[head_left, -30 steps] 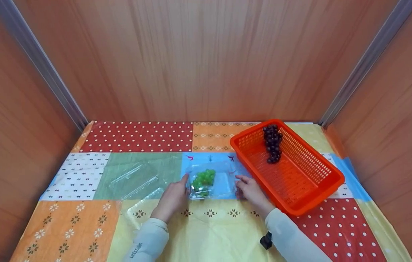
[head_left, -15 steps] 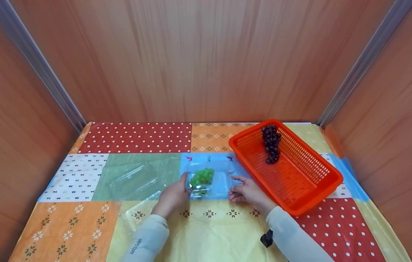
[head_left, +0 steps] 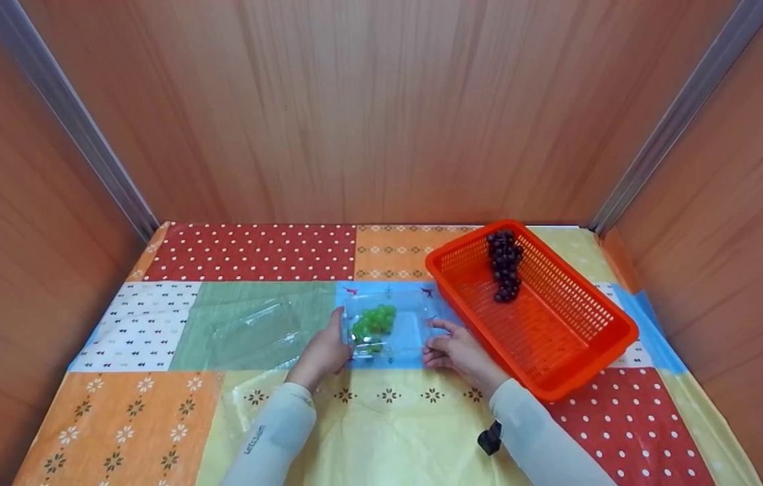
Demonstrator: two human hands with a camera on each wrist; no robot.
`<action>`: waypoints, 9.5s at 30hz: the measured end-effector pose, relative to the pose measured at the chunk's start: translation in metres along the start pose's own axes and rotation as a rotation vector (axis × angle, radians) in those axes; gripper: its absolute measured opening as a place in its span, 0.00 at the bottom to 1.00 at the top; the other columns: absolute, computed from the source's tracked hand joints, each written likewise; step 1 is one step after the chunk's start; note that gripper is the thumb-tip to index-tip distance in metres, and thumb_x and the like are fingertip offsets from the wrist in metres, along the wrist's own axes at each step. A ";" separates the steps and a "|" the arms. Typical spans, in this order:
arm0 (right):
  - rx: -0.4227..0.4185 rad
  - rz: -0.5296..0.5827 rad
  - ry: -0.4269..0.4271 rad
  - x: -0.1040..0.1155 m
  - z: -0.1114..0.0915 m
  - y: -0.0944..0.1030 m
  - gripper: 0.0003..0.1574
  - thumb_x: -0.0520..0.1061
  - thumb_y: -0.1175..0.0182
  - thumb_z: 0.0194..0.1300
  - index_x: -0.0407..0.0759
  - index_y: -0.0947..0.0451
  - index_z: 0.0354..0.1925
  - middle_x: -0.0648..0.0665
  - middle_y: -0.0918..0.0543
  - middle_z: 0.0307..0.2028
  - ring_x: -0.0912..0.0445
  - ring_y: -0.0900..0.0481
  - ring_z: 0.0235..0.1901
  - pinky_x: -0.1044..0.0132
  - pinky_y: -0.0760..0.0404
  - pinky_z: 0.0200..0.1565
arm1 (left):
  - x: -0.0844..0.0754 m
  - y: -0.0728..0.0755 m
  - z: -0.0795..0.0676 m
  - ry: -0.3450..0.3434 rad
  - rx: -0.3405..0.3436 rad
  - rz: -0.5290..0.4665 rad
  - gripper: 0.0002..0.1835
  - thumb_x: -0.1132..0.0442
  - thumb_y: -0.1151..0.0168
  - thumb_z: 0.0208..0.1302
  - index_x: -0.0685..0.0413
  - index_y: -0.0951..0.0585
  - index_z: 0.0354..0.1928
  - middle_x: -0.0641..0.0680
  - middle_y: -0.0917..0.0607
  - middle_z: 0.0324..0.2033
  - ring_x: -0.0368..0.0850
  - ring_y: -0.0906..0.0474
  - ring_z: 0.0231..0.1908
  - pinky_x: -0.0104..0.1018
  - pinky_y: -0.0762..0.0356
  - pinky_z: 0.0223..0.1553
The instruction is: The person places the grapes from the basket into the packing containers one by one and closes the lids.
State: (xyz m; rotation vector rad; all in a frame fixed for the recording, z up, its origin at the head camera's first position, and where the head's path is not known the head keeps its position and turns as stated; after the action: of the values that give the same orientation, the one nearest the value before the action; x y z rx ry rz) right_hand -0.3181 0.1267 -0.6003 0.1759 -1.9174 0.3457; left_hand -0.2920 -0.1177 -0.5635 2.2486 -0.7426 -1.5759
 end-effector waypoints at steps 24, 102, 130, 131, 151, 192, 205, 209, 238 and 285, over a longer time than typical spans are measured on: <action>-0.041 -0.060 0.059 0.000 -0.001 -0.001 0.31 0.31 0.48 0.70 0.29 0.41 0.68 0.38 0.17 0.31 0.54 0.21 0.25 0.63 0.16 0.33 | 0.000 0.003 0.001 -0.059 -0.090 0.081 0.40 0.70 0.45 0.70 0.58 0.53 0.78 0.63 0.39 0.73 0.61 0.42 0.72 0.58 0.41 0.69; -0.459 0.237 0.023 0.141 -0.014 0.182 0.25 0.42 0.32 0.64 0.38 0.20 0.58 0.45 0.13 0.38 0.55 0.14 0.39 0.62 0.24 0.59 | 0.163 0.120 -0.098 0.280 -0.250 -0.349 0.12 0.67 0.46 0.73 0.72 0.22 0.49 0.57 0.18 0.32 0.43 0.19 0.28 0.35 0.16 0.33; -0.649 0.080 0.034 0.151 0.047 0.196 0.27 0.41 0.33 0.64 0.39 0.22 0.61 0.47 0.16 0.43 0.55 0.16 0.41 0.67 0.19 0.53 | 0.162 0.119 -0.093 0.233 -0.276 -0.383 0.10 0.70 0.45 0.72 0.74 0.23 0.48 0.60 0.17 0.31 0.43 0.18 0.29 0.37 0.15 0.33; -0.653 0.074 0.038 0.151 0.050 0.197 0.27 0.42 0.33 0.64 0.39 0.21 0.61 0.47 0.16 0.43 0.55 0.16 0.41 0.67 0.19 0.53 | 0.162 0.119 -0.093 0.236 -0.279 -0.386 0.10 0.70 0.44 0.71 0.74 0.23 0.48 0.60 0.17 0.31 0.44 0.18 0.29 0.36 0.15 0.33; -0.725 -0.121 0.020 0.151 0.080 0.198 0.20 0.50 0.34 0.66 0.46 0.16 0.54 0.46 0.14 0.42 0.56 0.16 0.37 0.69 0.17 0.46 | 0.163 0.119 -0.095 0.214 -0.300 -0.404 0.09 0.72 0.44 0.70 0.75 0.23 0.46 0.61 0.16 0.30 0.44 0.18 0.28 0.36 0.15 0.31; -0.507 0.257 0.274 0.186 0.035 0.158 0.16 0.42 0.30 0.61 0.38 0.16 0.47 0.44 0.16 0.37 0.54 0.17 0.35 0.68 0.17 0.48 | 0.159 0.114 -0.091 0.209 -0.292 -0.392 0.12 0.70 0.48 0.73 0.73 0.27 0.52 0.58 0.20 0.31 0.43 0.21 0.29 0.37 0.16 0.31; -0.352 0.289 0.397 0.210 0.006 0.095 0.27 0.44 0.28 0.58 0.31 0.20 0.53 0.41 0.16 0.38 0.52 0.18 0.35 0.67 0.16 0.48 | 0.155 0.113 -0.091 0.167 -0.272 -0.364 0.17 0.71 0.48 0.73 0.76 0.28 0.58 0.59 0.20 0.32 0.43 0.20 0.30 0.36 0.15 0.33; -0.274 0.289 0.441 0.221 -0.002 0.062 0.24 0.44 0.28 0.58 0.32 0.18 0.50 0.40 0.18 0.40 0.51 0.19 0.36 0.67 0.16 0.46 | 0.155 0.113 -0.094 0.167 -0.277 -0.360 0.16 0.71 0.48 0.73 0.76 0.28 0.58 0.59 0.20 0.32 0.43 0.20 0.30 0.37 0.14 0.34; 0.209 0.113 0.409 0.188 0.011 -0.164 0.09 0.42 0.33 0.65 0.37 0.14 0.41 0.42 0.16 0.34 0.53 0.18 0.33 0.64 0.16 0.46 | 0.155 0.112 -0.102 0.186 -0.279 -0.360 0.16 0.69 0.48 0.74 0.73 0.27 0.58 0.58 0.20 0.33 0.43 0.20 0.30 0.36 0.15 0.34; 0.557 -0.832 0.527 0.020 0.013 -0.304 0.03 0.47 0.33 0.66 0.53 0.12 0.35 0.63 0.17 0.35 0.71 0.23 0.38 0.79 0.25 0.43 | 0.153 0.113 -0.099 0.141 -0.313 -0.315 0.16 0.73 0.50 0.72 0.77 0.26 0.56 0.60 0.15 0.35 0.45 0.18 0.30 0.44 0.14 0.36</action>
State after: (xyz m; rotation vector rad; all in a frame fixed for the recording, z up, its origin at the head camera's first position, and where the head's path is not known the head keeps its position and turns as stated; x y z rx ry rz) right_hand -0.2503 -0.1637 -0.5389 1.0956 -1.0614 0.3034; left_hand -0.1859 -0.3023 -0.5891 2.2848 -0.0956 -1.5158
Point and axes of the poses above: each hand's wrist, its own z-axis towards the middle knuckle, its own y-axis out of the back of the hand, x = y × z, the point moved 8 cm from there along z, towards the middle knuckle
